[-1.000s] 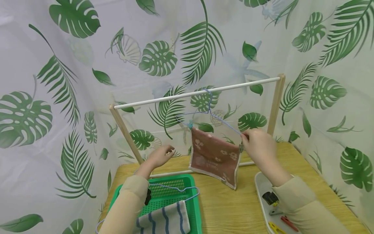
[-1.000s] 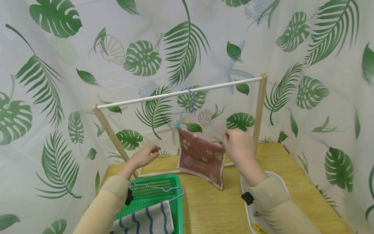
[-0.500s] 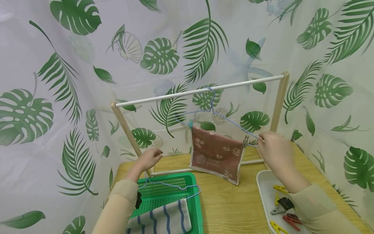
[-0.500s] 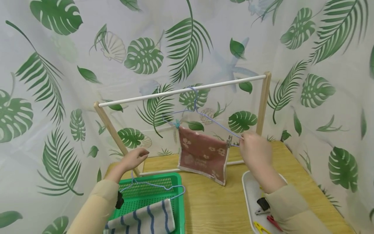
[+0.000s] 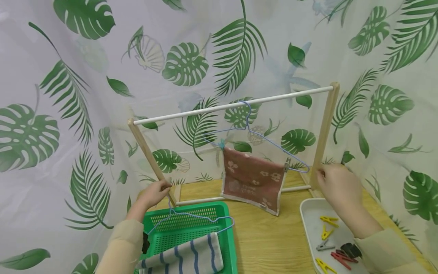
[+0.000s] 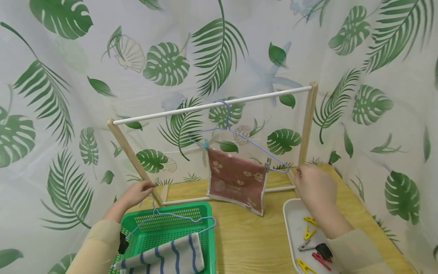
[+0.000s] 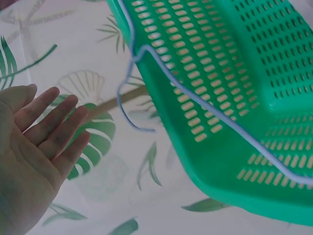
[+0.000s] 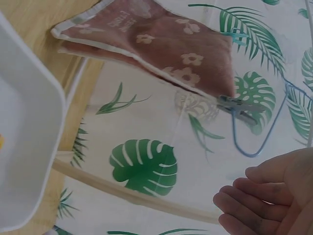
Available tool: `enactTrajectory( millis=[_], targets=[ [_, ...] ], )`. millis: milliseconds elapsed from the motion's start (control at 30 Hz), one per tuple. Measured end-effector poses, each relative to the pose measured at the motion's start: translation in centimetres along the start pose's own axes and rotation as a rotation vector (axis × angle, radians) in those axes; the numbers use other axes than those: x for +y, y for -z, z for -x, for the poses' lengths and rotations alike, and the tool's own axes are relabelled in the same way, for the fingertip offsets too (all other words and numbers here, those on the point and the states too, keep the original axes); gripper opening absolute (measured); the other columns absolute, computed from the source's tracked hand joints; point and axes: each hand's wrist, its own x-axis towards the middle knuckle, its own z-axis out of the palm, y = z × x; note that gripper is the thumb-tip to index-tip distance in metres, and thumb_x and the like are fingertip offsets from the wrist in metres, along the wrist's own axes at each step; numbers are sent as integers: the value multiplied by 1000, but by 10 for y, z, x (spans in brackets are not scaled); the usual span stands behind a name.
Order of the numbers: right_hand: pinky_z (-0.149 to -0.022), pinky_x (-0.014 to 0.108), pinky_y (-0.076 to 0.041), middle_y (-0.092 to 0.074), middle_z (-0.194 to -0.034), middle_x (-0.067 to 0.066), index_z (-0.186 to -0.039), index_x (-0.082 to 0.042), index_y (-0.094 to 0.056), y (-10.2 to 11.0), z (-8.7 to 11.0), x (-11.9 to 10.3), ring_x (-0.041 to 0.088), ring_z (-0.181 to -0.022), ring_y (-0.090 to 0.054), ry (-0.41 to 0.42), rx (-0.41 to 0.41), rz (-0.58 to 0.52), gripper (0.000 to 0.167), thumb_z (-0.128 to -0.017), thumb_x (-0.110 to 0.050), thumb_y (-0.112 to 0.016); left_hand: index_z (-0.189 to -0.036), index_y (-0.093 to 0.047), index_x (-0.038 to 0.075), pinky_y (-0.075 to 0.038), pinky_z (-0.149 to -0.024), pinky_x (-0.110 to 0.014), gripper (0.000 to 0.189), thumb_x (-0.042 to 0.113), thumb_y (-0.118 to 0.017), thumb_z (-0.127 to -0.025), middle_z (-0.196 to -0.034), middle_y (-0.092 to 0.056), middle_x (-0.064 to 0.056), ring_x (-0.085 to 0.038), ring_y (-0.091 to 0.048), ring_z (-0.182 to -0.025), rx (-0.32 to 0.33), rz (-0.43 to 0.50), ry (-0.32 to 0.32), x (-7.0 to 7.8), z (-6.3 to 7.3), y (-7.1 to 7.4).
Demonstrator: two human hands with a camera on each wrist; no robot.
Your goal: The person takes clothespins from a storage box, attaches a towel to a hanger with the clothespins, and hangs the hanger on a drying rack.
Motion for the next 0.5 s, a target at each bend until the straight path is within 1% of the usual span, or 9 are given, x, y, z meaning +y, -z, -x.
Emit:
enactTrajectory(
  millis=[67, 133, 233, 367, 467, 500],
  targets=[
    [-39, 42, -47, -76, -86, 25, -93, 2, -80, -3, 5, 5, 33, -57, -65, -18, -15, -1, 10, -93, -4, -72, -134, -66, -7, -59, -100, -57, 32, 11, -53, -111, -130, -70, -28, -47, -66, -123, 9, -20, 16, -6, 3, 0],
    [-38, 40, -45, -76, -87, 26, -94, 3, -79, -7, 10, 11, 31, -55, -64, -37, -34, 1, 11, -93, -5, -72, -133, -67, -7, -59, -99, -58, 31, 11, -54, -111, -128, -71, -27, -47, -68, -121, 17, -42, 23, -13, 6, 0],
    [-39, 41, -46, -76, -87, 26, -93, 4, -78, -13, 18, 19, 30, -54, -63, -71, -74, 5, 12, -92, -7, -72, -131, -68, -7, -59, -98, -58, 31, 11, -56, -110, -124, -73, -26, -46, -69, -117, 31, -69, 23, -22, 10, 0],
    [-43, 42, -49, -77, -88, 27, -91, 5, -78, -21, 26, 33, 30, -57, -65, -103, -134, 17, 13, -91, -7, -72, -126, -69, -10, -59, -98, -59, 30, 10, -57, -109, -121, -74, -28, -47, -70, -114, 36, -67, 1, -32, 16, 0],
    [-44, 42, -48, -77, -88, 27, -90, 5, -78, -27, 32, 43, 30, -58, -66, -128, -177, 22, 14, -91, -6, -70, -125, -69, -12, -58, -99, -60, 30, 9, -57, -108, -122, -72, -30, -48, -69, -115, 30, -59, 8, -40, 21, 0],
    [-45, 43, -49, -77, -89, 27, -90, 5, -78, -28, 34, 46, 31, -59, -67, -133, -192, 24, 14, -91, -6, -70, -125, -69, -12, -58, -100, -60, 29, 9, -57, -108, -123, -72, -30, -49, -68, -116, 28, -59, 19, -43, 23, 0]
  ],
)
